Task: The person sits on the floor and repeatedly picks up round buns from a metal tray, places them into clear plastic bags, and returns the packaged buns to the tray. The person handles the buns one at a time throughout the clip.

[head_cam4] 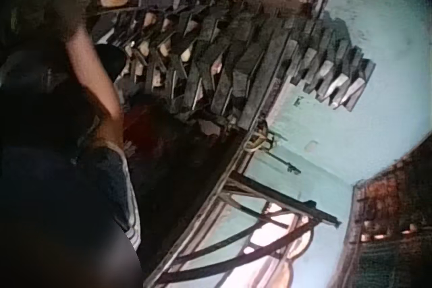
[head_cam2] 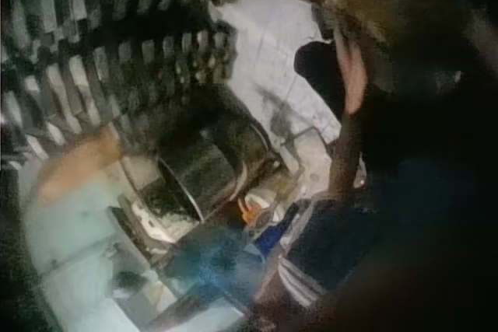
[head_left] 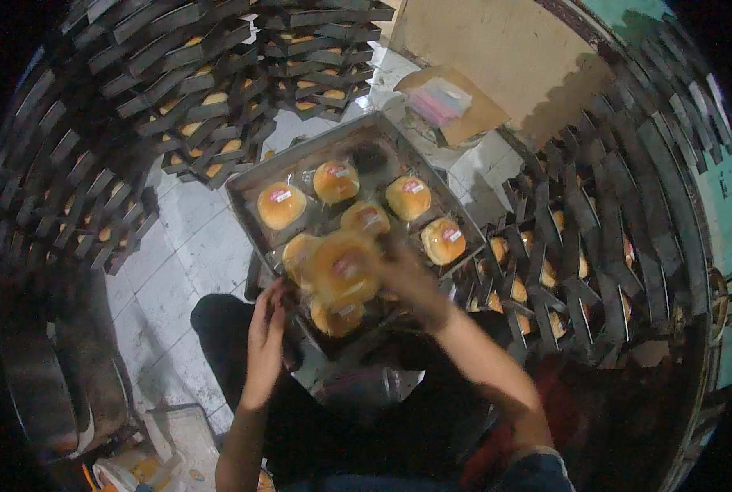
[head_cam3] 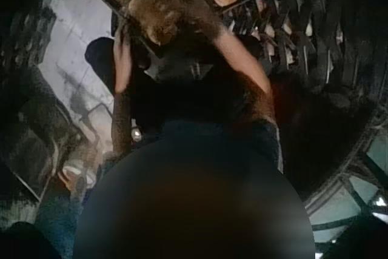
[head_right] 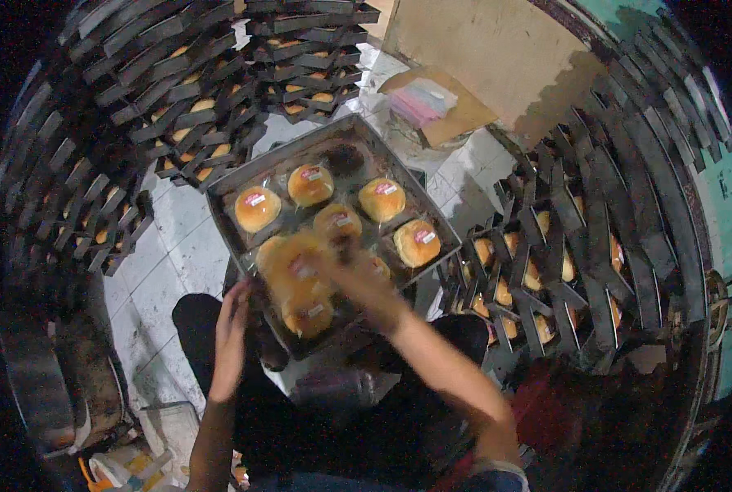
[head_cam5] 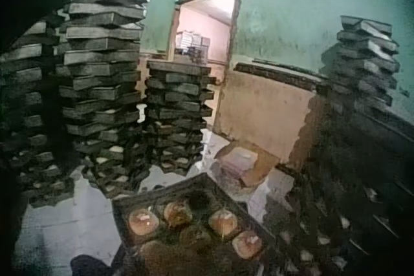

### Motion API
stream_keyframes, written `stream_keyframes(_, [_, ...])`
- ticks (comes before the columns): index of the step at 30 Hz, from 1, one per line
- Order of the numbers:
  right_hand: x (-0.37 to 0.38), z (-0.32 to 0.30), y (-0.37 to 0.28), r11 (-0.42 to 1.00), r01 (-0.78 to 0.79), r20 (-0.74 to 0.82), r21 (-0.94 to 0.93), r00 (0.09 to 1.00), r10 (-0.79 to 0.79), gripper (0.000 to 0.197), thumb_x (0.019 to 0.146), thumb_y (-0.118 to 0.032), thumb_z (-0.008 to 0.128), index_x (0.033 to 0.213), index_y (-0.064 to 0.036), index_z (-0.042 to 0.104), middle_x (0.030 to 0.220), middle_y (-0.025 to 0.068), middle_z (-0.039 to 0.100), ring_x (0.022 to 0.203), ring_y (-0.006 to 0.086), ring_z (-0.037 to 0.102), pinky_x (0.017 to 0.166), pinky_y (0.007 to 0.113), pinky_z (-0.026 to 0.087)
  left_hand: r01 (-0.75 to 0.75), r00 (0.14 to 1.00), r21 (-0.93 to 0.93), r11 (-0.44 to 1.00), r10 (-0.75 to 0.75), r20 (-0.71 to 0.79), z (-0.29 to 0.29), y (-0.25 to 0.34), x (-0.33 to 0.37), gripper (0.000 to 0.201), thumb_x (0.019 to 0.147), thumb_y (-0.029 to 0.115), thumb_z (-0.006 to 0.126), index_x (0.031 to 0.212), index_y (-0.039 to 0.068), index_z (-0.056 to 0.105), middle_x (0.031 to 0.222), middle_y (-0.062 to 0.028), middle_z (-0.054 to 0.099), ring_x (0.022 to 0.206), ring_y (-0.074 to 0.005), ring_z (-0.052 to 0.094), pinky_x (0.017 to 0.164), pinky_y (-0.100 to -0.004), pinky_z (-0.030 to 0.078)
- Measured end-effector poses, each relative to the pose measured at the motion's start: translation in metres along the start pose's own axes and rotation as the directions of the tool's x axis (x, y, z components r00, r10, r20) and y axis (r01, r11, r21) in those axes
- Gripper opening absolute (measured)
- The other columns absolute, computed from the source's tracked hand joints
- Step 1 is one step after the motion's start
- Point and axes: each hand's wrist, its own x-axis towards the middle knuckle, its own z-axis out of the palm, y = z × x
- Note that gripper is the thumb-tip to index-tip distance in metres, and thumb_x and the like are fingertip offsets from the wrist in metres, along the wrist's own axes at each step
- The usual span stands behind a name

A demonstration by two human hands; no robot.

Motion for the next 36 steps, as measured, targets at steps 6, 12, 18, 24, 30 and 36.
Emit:
stream_keyframes(6, [0.159,-0.123,-0.024,0.436,-0.217,-0.433,-0.874,0.756,-0.491,0.082,0.074,-0.051,0.078,0.132,0.0003,0.05,0.113,0.0251,0.065,0.093,0.0388,0.067,0.09,0.044,0.05,-0.111,0.904,0.705,0.7,0.366,-0.22,0.029,-0.012,0.06,0.069,0.083,0.009,0.066,0.146,0.005,0.038,0.156,-0.0197,0.029,0.143,-0.0414,0.024,0.116,-0.0517,0.018])
stream_keyframes(12, [0.221,-0.116,0.018,0.026,-0.202,-0.199,-0.979,0.928,-0.315,0.061,0.086,-0.036,0.068,0.134,-0.0025,0.052,0.109,0.0222,0.067,0.092,0.0387,0.065,0.094,0.047,0.045,-0.068,0.93,0.511,0.857,0.24,-0.279,0.038,-0.052,0.045,0.095,0.075,0.007,0.069,0.153,-0.001,0.017,0.161,-0.0278,0.012,0.15,-0.042,0.012,0.119,-0.0526,0.012])
stream_keyframes(18, [0.213,-0.136,0.035,0.182,-0.153,-0.202,-0.971,0.936,-0.288,0.039,0.094,-0.026,0.058,0.129,-0.0094,0.056,0.118,0.0191,0.063,0.112,0.0423,0.054,0.097,0.054,0.041,-0.03,0.924,-0.037,0.999,0.013,-0.383,0.051,-0.06,0.041,0.09,0.08,0.003,0.063,0.155,0.0,0.012,0.159,-0.0272,0.015,0.15,-0.0382,0.014,0.121,-0.0451,0.012])
stream_keyframes(24, [0.109,-0.22,0.05,0.217,-0.348,-0.405,-0.912,0.852,-0.331,0.064,0.096,-0.044,0.056,0.142,-0.002,0.042,0.138,0.0255,0.046,0.131,0.0461,0.04,0.112,0.053,0.032,0.112,0.925,0.239,0.964,-0.014,-0.379,0.052,-0.071,0.022,0.083,0.085,0.005,0.058,0.155,0.0,0.014,0.159,-0.0272,0.018,0.149,-0.0406,0.016,0.12,-0.0463,0.016])
stream_keyframes(30, [0.043,-0.251,0.088,0.543,-0.331,-0.333,-0.772,0.938,0.099,0.079,0.095,-0.055,0.054,0.148,0.0014,0.036,0.151,0.0272,0.038,0.141,0.039,0.036,0.116,0.042,0.03,0.183,0.914,0.352,0.918,-0.027,-0.404,0.047,-0.105,0.018,0.07,0.091,0.006,0.055,0.154,0.001,0.025,0.16,-0.0293,0.017,0.148,-0.0427,0.019,0.12,-0.0444,0.017])
stream_keyframes(36, [-0.009,-0.202,0.047,0.448,-0.481,-0.297,-0.753,0.857,0.421,0.069,0.094,-0.063,0.046,0.132,-0.0058,0.059,0.136,0.0232,0.057,0.126,0.0386,0.055,0.106,0.046,0.041,0.009,0.976,0.199,0.98,0.035,-0.217,-0.011,-0.098,0.022,0.058,0.09,-0.002,0.05,0.146,-0.005,0.038,0.152,-0.0239,0.039,0.142,-0.0326,0.036,0.117,-0.0388,0.027])
